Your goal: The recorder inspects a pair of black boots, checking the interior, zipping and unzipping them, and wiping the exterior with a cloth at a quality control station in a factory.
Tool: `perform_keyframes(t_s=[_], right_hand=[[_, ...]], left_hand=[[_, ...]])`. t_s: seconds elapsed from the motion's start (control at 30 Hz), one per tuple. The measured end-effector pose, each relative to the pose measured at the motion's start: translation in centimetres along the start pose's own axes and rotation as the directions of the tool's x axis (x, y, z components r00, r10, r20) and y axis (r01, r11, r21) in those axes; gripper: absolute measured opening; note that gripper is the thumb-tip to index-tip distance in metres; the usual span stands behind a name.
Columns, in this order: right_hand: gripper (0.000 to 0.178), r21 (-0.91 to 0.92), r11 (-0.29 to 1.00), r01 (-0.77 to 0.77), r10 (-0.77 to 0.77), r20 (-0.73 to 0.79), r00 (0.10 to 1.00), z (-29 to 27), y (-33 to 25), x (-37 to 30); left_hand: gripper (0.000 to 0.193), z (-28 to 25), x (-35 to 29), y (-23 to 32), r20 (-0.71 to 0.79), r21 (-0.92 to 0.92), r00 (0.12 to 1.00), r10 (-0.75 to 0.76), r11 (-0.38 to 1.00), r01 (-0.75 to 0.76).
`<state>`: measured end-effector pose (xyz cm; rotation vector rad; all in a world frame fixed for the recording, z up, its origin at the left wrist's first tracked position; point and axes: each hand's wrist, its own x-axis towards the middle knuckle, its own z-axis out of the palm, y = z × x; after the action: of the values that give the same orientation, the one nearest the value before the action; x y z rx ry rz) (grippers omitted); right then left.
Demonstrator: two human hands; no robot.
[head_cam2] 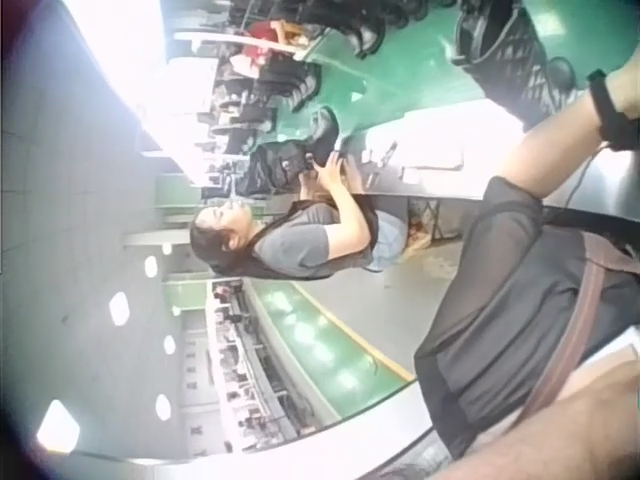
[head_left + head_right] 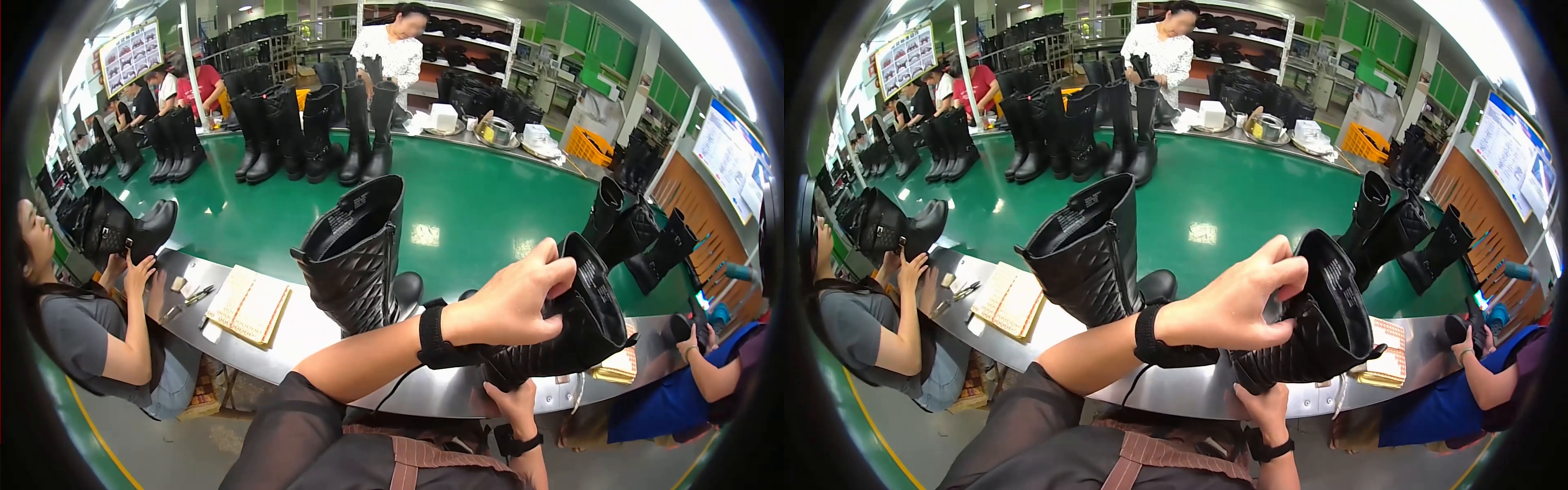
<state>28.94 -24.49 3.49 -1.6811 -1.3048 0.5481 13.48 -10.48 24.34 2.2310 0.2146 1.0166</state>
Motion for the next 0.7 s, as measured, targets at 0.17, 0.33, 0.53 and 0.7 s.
perform_keyframes(t_s=[0.17,0.33,0.53,0.7], right_hand=[[0.038,-0.004,1.000,0.017,-0.017,-0.092,0.996,0.4,-0.2,0.3],[0.038,0.019,1.000,0.000,0.002,-0.083,0.997,0.4,0.1,0.5],[0.043,-0.002,1.000,0.002,-0.002,-0.112,0.994,0.4,1.4,0.2],[0.043,0.003,1.000,0.031,-0.030,-0.126,0.992,0.2,1.4,0.2]], left_hand=[[0.019,1.7,-0.7,-0.8,-0.071,-0.128,0.997,0.033,0.991,-0.042],[0.020,5.1,-2.6,-1.0,-0.308,0.025,0.951,-0.004,1.000,0.013],[0.019,7.8,-4.1,-2.8,-0.318,-0.159,0.923,-0.214,0.972,0.171],[0.020,6.9,-2.9,-1.6,-0.293,-0.211,0.914,-0.280,0.951,0.224]])
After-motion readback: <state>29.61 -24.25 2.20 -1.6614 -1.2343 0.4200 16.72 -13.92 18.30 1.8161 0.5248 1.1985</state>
